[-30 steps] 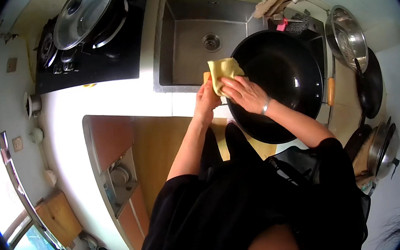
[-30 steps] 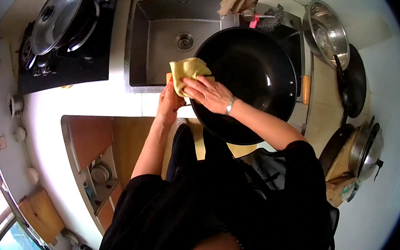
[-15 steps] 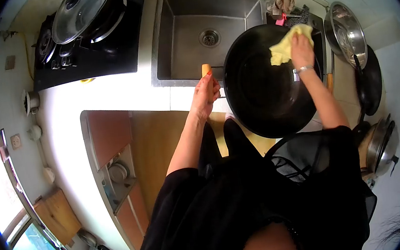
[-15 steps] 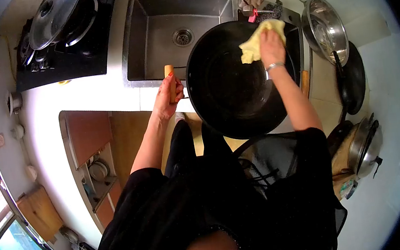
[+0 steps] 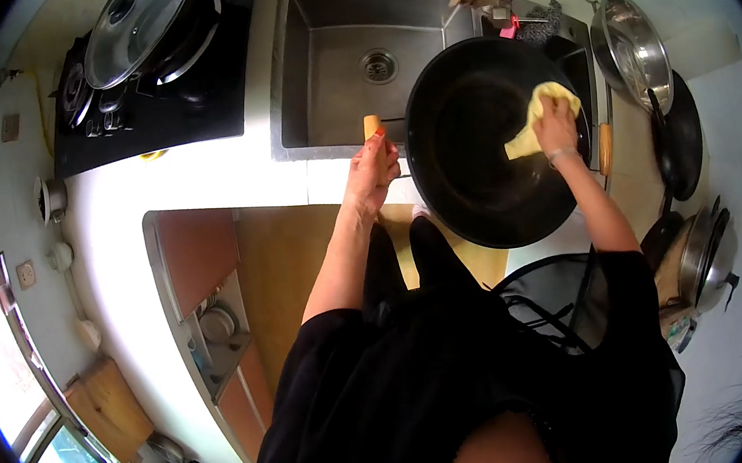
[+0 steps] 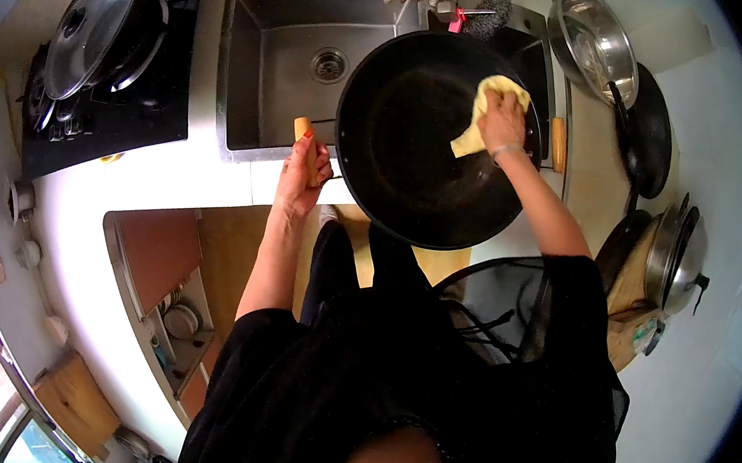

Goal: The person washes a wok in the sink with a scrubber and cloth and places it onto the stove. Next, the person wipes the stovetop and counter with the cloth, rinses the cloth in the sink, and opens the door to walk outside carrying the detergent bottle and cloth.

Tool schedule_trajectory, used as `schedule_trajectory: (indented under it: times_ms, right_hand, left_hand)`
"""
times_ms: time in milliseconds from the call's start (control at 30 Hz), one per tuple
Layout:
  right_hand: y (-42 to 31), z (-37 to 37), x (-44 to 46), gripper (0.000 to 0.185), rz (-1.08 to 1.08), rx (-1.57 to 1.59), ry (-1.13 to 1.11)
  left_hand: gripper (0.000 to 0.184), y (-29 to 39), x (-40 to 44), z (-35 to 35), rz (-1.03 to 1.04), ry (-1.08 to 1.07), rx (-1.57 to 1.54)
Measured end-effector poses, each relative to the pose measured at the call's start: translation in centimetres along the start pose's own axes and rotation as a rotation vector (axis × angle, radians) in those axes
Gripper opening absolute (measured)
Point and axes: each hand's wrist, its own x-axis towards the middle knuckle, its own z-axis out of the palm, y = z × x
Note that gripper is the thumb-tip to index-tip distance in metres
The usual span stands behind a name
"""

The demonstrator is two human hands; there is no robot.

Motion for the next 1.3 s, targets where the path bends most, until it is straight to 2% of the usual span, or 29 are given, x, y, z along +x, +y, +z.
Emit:
schedule_trajectory:
  times_ms: [67,133,200,267,400,467,500,567,600,667,733,800,867,933,1000,1067,1133,1200,1267,1300]
  right_hand:
    - [-1.1,2.9,1.4,0.048,0.074,0.165,0.003]
    - [-2.0,7.1,2.3,0.050,0.010,0.195,0.006]
    - [-5.5,8.3,1.8,0.048,0.007,0.184,0.008]
    - [-8.8,6.0,1.2,0.049,-0.097,0.307,-0.202]
    - [-12.3,5.3,-5.1,0.047,-0.489,0.315,-0.334]
    - [-11.3,5.3,-8.5,0.042,-0.519,0.691,-0.297]
    - [-10.3,5.0,-8.4,0.042,-0.518,0.688,-0.297]
    - [-8.1,3.7,-8.2,0.038,-0.360,0.836,-1.070]
    - [-7.5,2.4,-7.9,0.033,-0.309,0.925,-1.125]
    - [-5.6,0.3,-6.1,0.030,-0.228,1.130,-1.069]
    - [-2.3,0.5,-3.1,0.032,0.061,1.483,-1.056]
    - [0.5,-0.2,0.2,0.039,-0.005,1.148,-0.661]
    - [2.0,0.4,1.4,0.046,-0.210,0.376,-0.061]
    - [-0.2,0.1,1.4,0.055,-0.138,0.336,-0.081]
    - [-3.3,0.2,0.2,0.071,-0.173,0.124,-0.234]
    - [-4.2,3.8,-1.5,0.073,-0.140,-0.049,-0.164]
    - [-5.7,2.2,-2.4,0.072,-0.052,0.055,-0.396]
    - [-5.6,3.8,-5.2,0.057,-0.227,0.130,-0.241]
    - [-5.5,3.4,-6.2,0.052,-0.310,0.129,-0.298]
    - [-5.4,4.0,-6.6,0.039,-0.392,0.109,-0.211]
  left_hand:
    - [0.020,0.2,-0.3,0.1,0.034,-0.029,0.040]
    - [0.022,0.0,-0.5,-0.3,0.017,-0.056,0.070]
    - [0.024,0.4,-0.8,0.2,-0.003,-0.063,0.096]
    - [0.027,0.2,-0.7,0.2,0.018,-0.100,0.108]
    - [0.027,-0.4,-0.7,0.5,0.091,-0.006,0.095]
    - [0.024,-0.5,-0.7,0.7,0.124,0.083,0.080]
    - [0.024,-0.5,-0.8,0.7,0.124,0.081,0.078]
    - [0.021,-0.5,-0.9,0.7,0.139,0.044,0.084]
    - [0.021,-0.4,-0.8,0.8,0.141,0.041,0.084]
    - [0.021,-0.6,-0.7,0.7,0.135,0.089,0.100]
    - [0.021,-0.6,-0.6,0.3,0.124,0.058,0.103]
    - [0.020,-0.5,-0.6,0.2,0.110,0.021,0.115]
    - [0.020,-0.4,-0.6,0.3,0.104,0.049,0.110]
    - [0.019,-0.1,-1.1,1.2,0.118,0.065,0.101]
    - [0.019,-0.1,-1.1,1.4,0.136,0.079,0.089]
    - [0.018,-0.4,-0.8,0.7,0.150,0.059,0.104]
    - [0.017,-0.2,-1.0,1.4,0.161,0.080,0.084]
    - [0.017,-0.4,-1.0,1.4,0.177,0.108,0.081]
    - [0.017,-0.5,-0.6,1.1,0.182,0.088,0.076]
    - [0.017,-0.4,-0.6,1.0,0.193,0.075,0.077]
